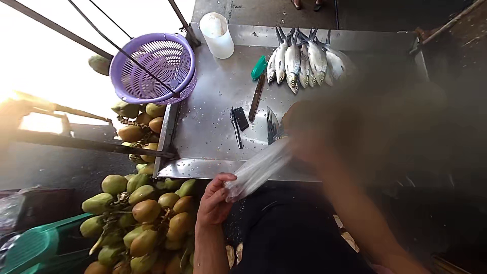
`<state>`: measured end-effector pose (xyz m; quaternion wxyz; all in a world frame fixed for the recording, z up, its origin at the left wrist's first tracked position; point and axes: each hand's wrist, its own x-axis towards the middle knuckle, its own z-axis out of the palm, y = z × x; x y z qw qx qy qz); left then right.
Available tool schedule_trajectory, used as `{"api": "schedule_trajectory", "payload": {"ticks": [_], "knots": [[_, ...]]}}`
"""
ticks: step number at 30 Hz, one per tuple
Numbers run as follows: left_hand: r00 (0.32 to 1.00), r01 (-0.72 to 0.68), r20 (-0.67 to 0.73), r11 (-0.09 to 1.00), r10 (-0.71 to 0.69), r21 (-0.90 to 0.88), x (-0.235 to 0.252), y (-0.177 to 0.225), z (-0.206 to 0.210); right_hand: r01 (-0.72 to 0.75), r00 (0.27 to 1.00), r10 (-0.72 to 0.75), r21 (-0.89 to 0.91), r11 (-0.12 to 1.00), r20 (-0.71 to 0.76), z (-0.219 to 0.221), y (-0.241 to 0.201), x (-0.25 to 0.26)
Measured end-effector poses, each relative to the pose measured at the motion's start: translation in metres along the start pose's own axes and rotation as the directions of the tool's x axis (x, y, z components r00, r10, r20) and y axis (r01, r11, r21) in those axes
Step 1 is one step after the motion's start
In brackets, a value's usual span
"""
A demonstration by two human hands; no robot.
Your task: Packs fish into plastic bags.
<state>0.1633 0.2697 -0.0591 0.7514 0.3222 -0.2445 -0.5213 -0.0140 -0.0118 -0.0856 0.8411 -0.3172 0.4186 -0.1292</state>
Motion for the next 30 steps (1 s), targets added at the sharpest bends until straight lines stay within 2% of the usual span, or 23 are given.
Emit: {"api": "schedule_trajectory", "payload": {"ticks": [1,2,3,4,5,6,7,9,11,13,15,17,19,21,23,26,28,30], "knots": [[0.998,-0.048,0.030,0.998,0.046,0.035,-0.007,0.005,-0.001,0.075,0.996,-0.064,-0.188,0.979,0.060,0.004,0.002,0.008],[0.996,-0.091,-0.015,0.990,0.093,0.104,-0.014,0.012,-0.002,0.196,0.980,-0.163,-0.451,0.871,0.111,0.008,0.004,0.015],[0.985,-0.104,-0.110,0.971,0.130,0.218,-0.023,0.020,-0.003,0.301,0.948,-0.273,-0.731,0.612,0.162,0.010,0.006,0.021],[0.963,-0.067,-0.221,0.930,0.155,0.363,-0.033,0.029,-0.004,0.322,0.908,-0.360,-0.906,0.275,0.213,0.007,0.012,0.028],[0.929,0.000,-0.322,0.868,0.183,0.496,-0.042,0.037,-0.005,0.287,0.875,-0.409,-0.958,0.011,0.258,0.002,0.022,0.034],[0.888,0.070,-0.401,0.797,0.225,0.600,-0.050,0.044,-0.005,0.246,0.871,-0.399,-0.958,-0.148,0.286,-0.004,0.031,0.040],[0.846,0.136,-0.456,0.715,0.277,0.686,-0.055,0.051,-0.005,0.221,0.880,-0.370,-0.947,-0.233,0.297,-0.009,0.039,0.046],[0.785,0.201,-0.496,0.606,0.370,0.770,-0.058,0.062,-0.006,0.191,0.882,-0.359,-0.927,-0.323,0.307,-0.019,0.048,0.064],[0.752,0.164,-0.492,0.598,0.439,0.784,-0.059,0.064,-0.009,0.166,0.847,-0.419,-0.912,-0.375,0.326,-0.030,0.053,0.079],[0.731,0.124,-0.484,0.604,0.481,0.788,-0.054,0.061,-0.008,0.164,0.779,-0.529,-0.923,-0.348,0.337,-0.035,0.048,0.082],[0.737,0.123,-0.481,0.605,0.475,0.786,-0.045,0.056,-0.004,0.132,0.759,-0.598,-0.961,-0.244,0.256,-0.036,0.035,0.077],[0.764,0.123,-0.469,0.613,0.444,0.781,-0.027,0.049,0.001,0.076,0.773,-0.622,-0.992,-0.102,0.123,-0.037,0.015,0.068],[0.788,0.105,-0.452,0.631,0.419,0.769,-0.005,0.040,0.010,0.067,0.769,-0.638,-0.988,0.136,-0.035,-0.039,-0.001,0.053],[0.830,0.036,-0.402,0.683,0.387,0.730,0.027,0.029,0.022,0.142,0.689,-0.700,-0.911,0.386,-0.189,-0.043,-0.025,0.034],[0.893,-0.055,-0.328,0.799,0.307,0.598,0.060,0.020,0.041,0.259,0.552,-0.769,-0.809,0.527,-0.324,-0.056,-0.046,0.013],[0.974,-0.090,-0.170,0.949,0.147,0.303,0.107,0.002,0.076,0.409,0.397,-0.790,-0.681,0.608,-0.467,-0.090,-0.076,-0.023],[0.989,-0.053,-0.131,0.991,0.069,0.120,0.136,-0.017,0.093,0.377,0.367,-0.753,-0.652,0.657,-0.546,-0.106,-0.095,-0.058],[0.988,0.004,-0.155,0.999,0.003,0.043,0.164,-0.053,0.092,0.347,0.335,-0.744,-0.659,0.668,-0.578,-0.104,-0.119,-0.092]]}}
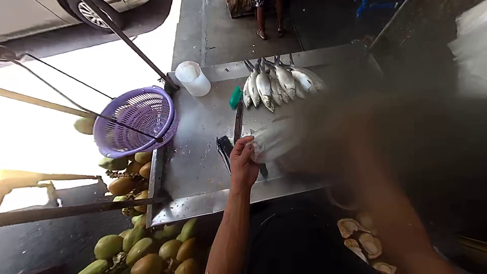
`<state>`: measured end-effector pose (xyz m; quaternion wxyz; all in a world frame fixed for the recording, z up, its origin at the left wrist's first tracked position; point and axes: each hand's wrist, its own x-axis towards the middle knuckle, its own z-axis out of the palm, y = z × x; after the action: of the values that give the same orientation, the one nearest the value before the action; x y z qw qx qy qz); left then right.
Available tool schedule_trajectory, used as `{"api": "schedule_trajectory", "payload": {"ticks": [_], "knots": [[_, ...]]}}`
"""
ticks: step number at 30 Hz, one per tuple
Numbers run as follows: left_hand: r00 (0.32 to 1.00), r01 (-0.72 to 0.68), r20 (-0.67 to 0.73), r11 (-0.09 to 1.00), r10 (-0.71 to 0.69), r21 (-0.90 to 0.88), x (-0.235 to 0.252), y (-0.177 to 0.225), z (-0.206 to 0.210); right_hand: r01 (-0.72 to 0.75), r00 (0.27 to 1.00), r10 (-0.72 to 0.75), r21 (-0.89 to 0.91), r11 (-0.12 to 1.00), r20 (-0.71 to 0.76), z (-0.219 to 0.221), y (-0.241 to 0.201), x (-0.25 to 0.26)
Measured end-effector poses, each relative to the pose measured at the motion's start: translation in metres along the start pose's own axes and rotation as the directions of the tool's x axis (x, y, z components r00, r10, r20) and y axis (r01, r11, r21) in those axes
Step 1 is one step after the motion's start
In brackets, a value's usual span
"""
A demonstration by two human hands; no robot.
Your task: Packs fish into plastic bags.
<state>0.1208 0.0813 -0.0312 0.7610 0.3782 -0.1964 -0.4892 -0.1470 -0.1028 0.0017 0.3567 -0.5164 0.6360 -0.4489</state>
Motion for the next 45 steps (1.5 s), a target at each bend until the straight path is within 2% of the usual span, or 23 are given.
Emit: {"api": "schedule_trajectory", "payload": {"ticks": [3,4,6,8,10,12,15,16,18,21,23,25,27,29,31,34,37,39,41,43,45], "knots": [[0.968,0.203,-0.162,0.977,-0.192,0.059,0.030,-0.072,-0.016,0.177,0.983,-0.181,-0.084,0.981,-0.043,-0.021,-0.006,0.014],[0.929,0.317,-0.230,0.944,-0.290,0.088,0.036,-0.094,-0.023,0.244,0.967,-0.251,-0.117,0.963,-0.048,-0.025,-0.007,0.017],[0.834,0.509,-0.325,0.849,-0.446,0.141,0.039,-0.128,-0.037,0.286,0.956,-0.293,-0.146,0.947,-0.032,-0.028,-0.022,0.009],[0.805,0.561,-0.349,0.808,-0.481,0.179,0.037,-0.142,-0.044,0.305,0.952,-0.306,-0.110,0.946,0.014,-0.024,-0.034,0.000],[0.802,0.564,-0.346,0.808,-0.487,0.171,0.035,-0.144,-0.047,0.346,0.936,-0.346,0.014,0.938,0.063,-0.012,-0.025,-0.003],[0.783,0.582,-0.353,0.804,-0.512,0.124,0.035,-0.141,-0.050,0.277,0.937,-0.316,0.230,0.933,0.152,0.006,-0.015,-0.008],[0.756,0.608,-0.327,0.793,-0.567,0.029,0.036,-0.130,-0.051,-0.024,0.937,-0.183,0.578,0.816,0.297,0.035,-0.013,-0.026],[0.750,0.609,-0.314,0.793,-0.582,-0.014,0.035,-0.127,-0.053,-0.137,0.936,-0.111,0.639,0.757,0.333,0.044,-0.012,-0.035],[0.757,0.582,-0.272,0.802,-0.594,-0.132,0.031,-0.124,-0.058,-0.288,0.920,0.015,0.650,0.703,0.392,0.062,0.001,-0.050],[0.758,0.522,-0.245,0.788,-0.604,-0.326,0.028,-0.119,-0.067,-0.416,0.865,0.183,0.464,0.782,0.466,0.091,0.074,-0.055],[0.736,0.564,-0.257,0.777,-0.626,-0.279,0.031,-0.110,-0.061,-0.388,0.855,0.266,0.208,0.898,0.445,0.102,0.108,-0.052],[0.715,0.612,-0.286,0.769,-0.638,-0.184,0.034,-0.112,-0.056,-0.258,0.870,0.241,-0.018,0.966,0.429,0.108,0.135,-0.048],[0.700,0.625,-0.331,0.767,-0.633,-0.143,0.035,-0.111,-0.048,-0.137,0.885,0.184,-0.140,0.981,0.428,0.107,0.136,-0.049],[0.695,0.636,-0.360,0.766,-0.623,-0.098,0.035,-0.111,-0.041,-0.024,0.912,0.134,-0.276,0.961,0.388,0.100,0.126,-0.051],[0.692,0.637,-0.385,0.767,-0.611,-0.072,0.037,-0.115,-0.041,0.044,0.935,0.124,-0.453,0.890,0.333,0.096,0.126,-0.053],[0.716,0.632,-0.391,0.775,-0.578,0.010,0.039,-0.122,-0.044,-0.030,0.891,0.245,-0.488,0.872,0.383,0.091,0.131,-0.042],[0.853,0.518,-0.284,0.775,-0.437,0.363,0.043,-0.126,-0.047,-0.125,0.823,0.318,-0.396,0.910,0.470,0.085,0.116,-0.031],[0.907,0.408,-0.212,0.640,-0.363,0.651,0.048,-0.125,-0.047,-0.263,0.780,0.341,-0.220,0.939,0.524,0.078,0.104,-0.035],[0.931,0.263,-0.145,0.342,-0.335,0.902,0.056,-0.112,-0.040,-0.344,0.749,0.321,-0.073,0.936,0.580,0.072,0.100,-0.034],[0.946,0.121,-0.091,0.081,-0.310,0.989,0.062,-0.095,-0.027,-0.356,0.732,0.294,-0.023,0.934,0.615,0.062,0.094,-0.030],[0.961,0.043,-0.050,-0.031,-0.271,0.999,0.067,-0.079,-0.014,-0.333,0.735,0.298,-0.058,0.941,0.609,0.046,0.080,-0.026]]}}
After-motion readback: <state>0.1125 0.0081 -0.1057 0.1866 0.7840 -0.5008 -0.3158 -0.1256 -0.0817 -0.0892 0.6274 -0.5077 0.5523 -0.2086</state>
